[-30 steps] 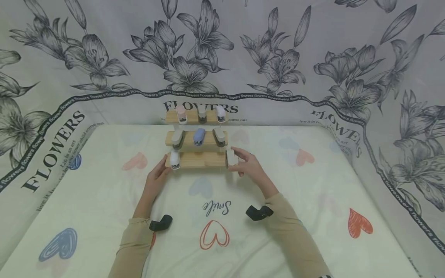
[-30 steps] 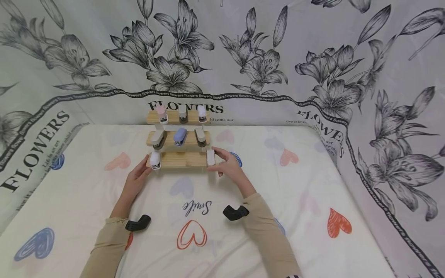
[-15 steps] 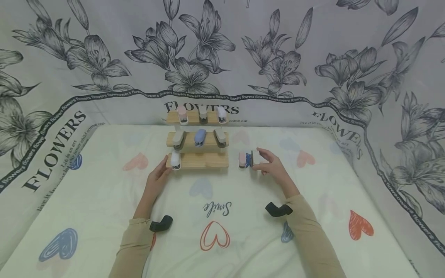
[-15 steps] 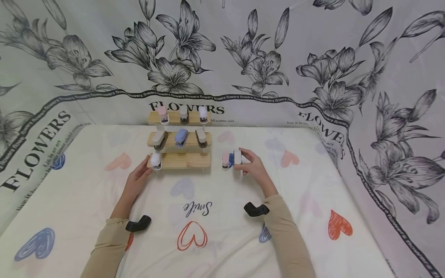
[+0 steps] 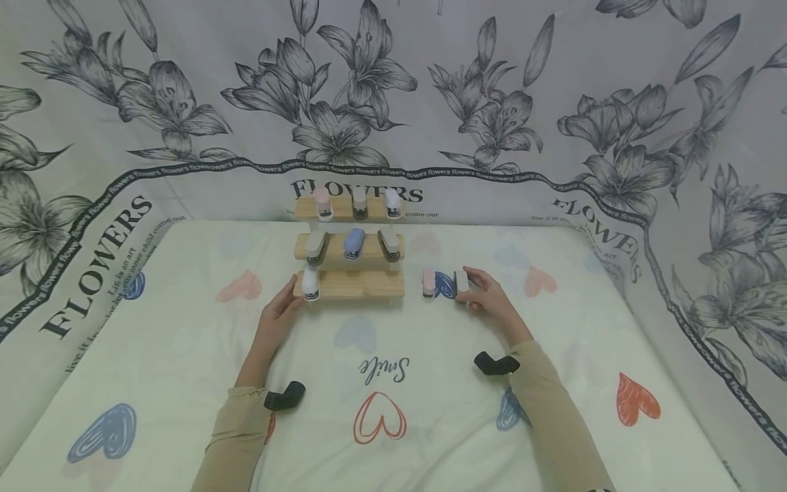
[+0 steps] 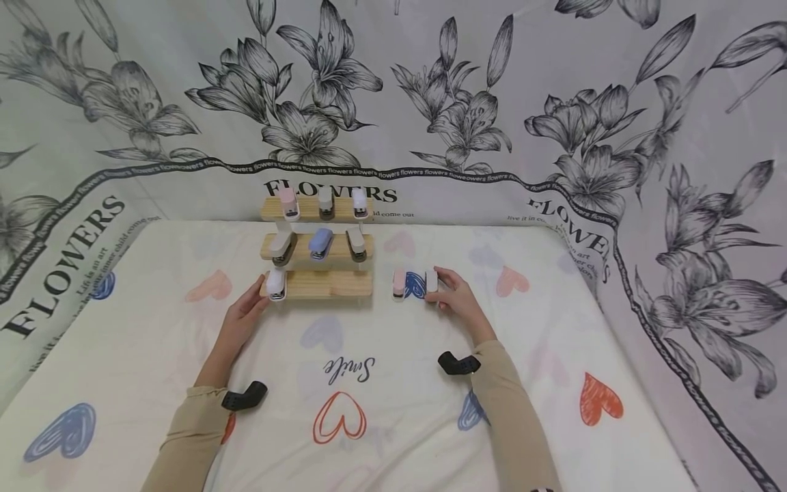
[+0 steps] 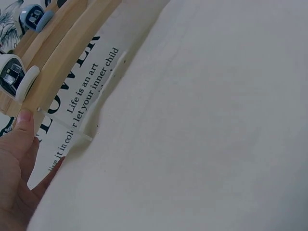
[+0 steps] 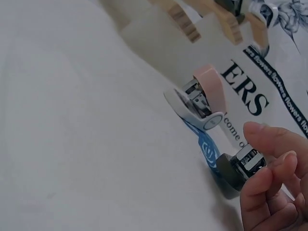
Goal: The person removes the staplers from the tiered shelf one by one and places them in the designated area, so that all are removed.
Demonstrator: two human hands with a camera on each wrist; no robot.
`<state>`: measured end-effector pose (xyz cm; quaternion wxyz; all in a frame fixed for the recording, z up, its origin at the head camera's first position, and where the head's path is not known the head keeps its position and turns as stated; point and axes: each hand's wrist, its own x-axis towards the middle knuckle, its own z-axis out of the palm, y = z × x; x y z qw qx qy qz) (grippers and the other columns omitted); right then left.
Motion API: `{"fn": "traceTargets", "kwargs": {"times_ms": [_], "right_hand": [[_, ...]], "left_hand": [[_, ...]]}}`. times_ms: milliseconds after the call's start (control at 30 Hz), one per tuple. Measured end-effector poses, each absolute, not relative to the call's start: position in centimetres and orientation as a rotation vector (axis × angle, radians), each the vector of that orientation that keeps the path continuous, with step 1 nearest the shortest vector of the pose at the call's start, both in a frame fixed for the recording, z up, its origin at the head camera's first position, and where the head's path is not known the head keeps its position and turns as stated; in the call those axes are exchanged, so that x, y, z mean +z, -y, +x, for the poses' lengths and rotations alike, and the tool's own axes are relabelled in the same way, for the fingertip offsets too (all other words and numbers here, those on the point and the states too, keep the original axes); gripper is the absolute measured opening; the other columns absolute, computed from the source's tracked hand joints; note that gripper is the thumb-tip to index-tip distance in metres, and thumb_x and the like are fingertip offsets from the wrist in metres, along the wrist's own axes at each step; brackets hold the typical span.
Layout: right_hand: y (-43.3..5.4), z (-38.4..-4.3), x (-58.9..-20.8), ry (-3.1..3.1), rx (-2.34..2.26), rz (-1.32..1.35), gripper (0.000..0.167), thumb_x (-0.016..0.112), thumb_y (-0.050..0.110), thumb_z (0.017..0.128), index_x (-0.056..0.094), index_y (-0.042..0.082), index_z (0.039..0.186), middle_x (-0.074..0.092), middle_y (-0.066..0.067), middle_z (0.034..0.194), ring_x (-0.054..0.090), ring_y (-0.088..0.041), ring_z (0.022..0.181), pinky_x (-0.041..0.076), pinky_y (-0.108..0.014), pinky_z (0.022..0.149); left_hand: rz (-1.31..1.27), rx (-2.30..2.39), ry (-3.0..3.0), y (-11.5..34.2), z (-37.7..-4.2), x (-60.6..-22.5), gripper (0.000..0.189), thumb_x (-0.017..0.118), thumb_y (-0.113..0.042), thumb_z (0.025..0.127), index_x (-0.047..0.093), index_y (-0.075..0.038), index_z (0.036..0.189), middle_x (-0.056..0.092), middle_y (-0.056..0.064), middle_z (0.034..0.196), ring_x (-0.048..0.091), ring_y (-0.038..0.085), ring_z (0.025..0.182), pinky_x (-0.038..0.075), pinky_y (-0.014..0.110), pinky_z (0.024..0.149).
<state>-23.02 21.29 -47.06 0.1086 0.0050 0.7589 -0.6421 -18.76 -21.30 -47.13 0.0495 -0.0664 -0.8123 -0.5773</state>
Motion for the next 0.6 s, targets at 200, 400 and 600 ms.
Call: {"fn": "traceTargets", "kwargs": {"times_ms": [200, 400, 600], "right_hand": [[-21.5, -23.4, -47.6, -2.211, -1.897, 0.078, 0.072, 0.072, 0.008, 0.073, 0.037, 0.015, 0.135, 0.028, -0.004, 0.143, 0.047, -0.009, 0.053, 0.042, -0.017, 0.049], [-21.3, -23.5, -47.9, -2.179, -1.937, 0.117, 0.073, 0.072, 0.006, 0.073, 0.036, 0.014, 0.136, 0.024, -0.006, 0.144, 0.044, -0.008, 0.052, 0.041, -0.017, 0.048], [-21.1, -23.5, -47.9, -2.159, -1.954, 0.118, 0.073, 0.072, 0.005, 0.073, 0.037, 0.014, 0.136, 0.023, -0.005, 0.145, 0.042, -0.008, 0.052, 0.040, -0.017, 0.048]], "left_hand": [[-0.221, -1.741, 2.462, 21.6, -19.4, -48.5, 0.056, 0.051, -0.031, 0.091, 0.031, -0.012, 0.139, 0.032, 0.007, 0.140, 0.043, 0.030, 0.116, 0.033, 0.041, 0.098], [-0.238, -1.741, 2.461, 21.5, -19.5, -48.5, 0.056, 0.051, -0.032, 0.091, 0.030, -0.012, 0.140, 0.033, 0.009, 0.139, 0.043, 0.030, 0.116, 0.034, 0.041, 0.097], [-0.206, -1.698, 2.491, 21.7, -19.5, -48.6, 0.056, 0.050, -0.032, 0.092, 0.029, -0.013, 0.140, 0.034, 0.010, 0.138, 0.043, 0.032, 0.116, 0.033, 0.042, 0.097]]}}
